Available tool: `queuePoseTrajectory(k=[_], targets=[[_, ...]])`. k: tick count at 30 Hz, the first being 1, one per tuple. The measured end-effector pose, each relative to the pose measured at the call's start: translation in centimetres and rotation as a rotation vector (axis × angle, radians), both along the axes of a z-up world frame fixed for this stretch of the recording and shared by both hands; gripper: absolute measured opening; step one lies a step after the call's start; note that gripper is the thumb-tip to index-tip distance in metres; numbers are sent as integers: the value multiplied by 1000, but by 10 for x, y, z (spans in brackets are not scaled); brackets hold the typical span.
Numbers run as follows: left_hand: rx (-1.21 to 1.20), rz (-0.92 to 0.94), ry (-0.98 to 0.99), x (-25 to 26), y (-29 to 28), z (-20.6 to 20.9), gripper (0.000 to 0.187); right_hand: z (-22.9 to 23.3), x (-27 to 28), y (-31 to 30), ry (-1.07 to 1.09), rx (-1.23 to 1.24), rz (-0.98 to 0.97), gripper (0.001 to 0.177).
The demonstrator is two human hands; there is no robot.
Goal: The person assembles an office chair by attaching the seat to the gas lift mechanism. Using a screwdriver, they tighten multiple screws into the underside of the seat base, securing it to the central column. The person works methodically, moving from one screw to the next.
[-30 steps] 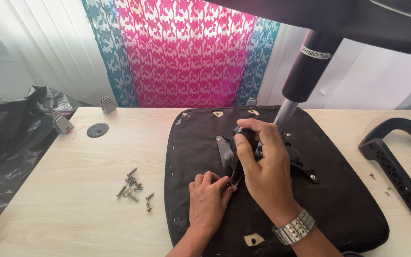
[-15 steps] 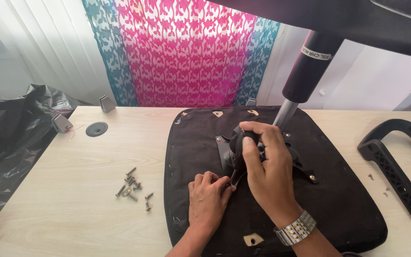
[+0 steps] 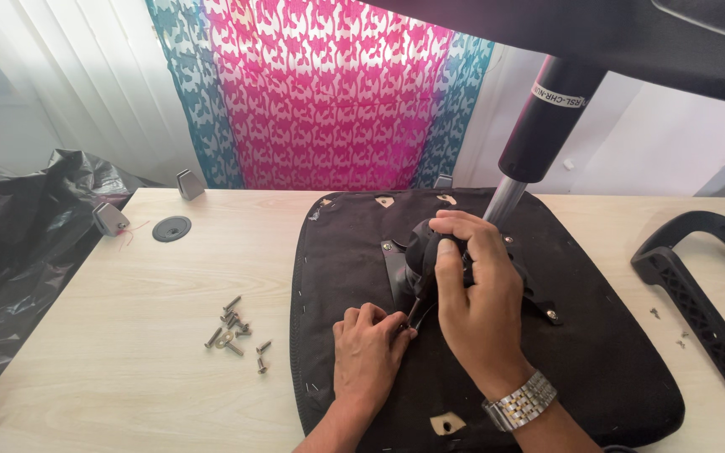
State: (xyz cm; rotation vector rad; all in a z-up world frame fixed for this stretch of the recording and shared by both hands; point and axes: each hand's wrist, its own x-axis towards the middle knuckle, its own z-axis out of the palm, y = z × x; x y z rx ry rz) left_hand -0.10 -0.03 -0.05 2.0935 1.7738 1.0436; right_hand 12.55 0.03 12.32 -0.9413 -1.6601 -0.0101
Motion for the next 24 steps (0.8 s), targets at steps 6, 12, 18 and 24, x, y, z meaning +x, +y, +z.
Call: queuePoseTrajectory(k=[6,12,18,24], targets=[[-33,0,6,1,-1,2,22,-4,-1,-1,-104,-13,-219,21],[-42,11,16,0,-1,3,22,-5,4,0,-31,-26,-35,26],[-37,7,12,0,0,0,22,-1,0,1,-115,-94,-130,30],[-17,4,6,1,1,-2,23,4,-5,-5,-38,-18,68,27]])
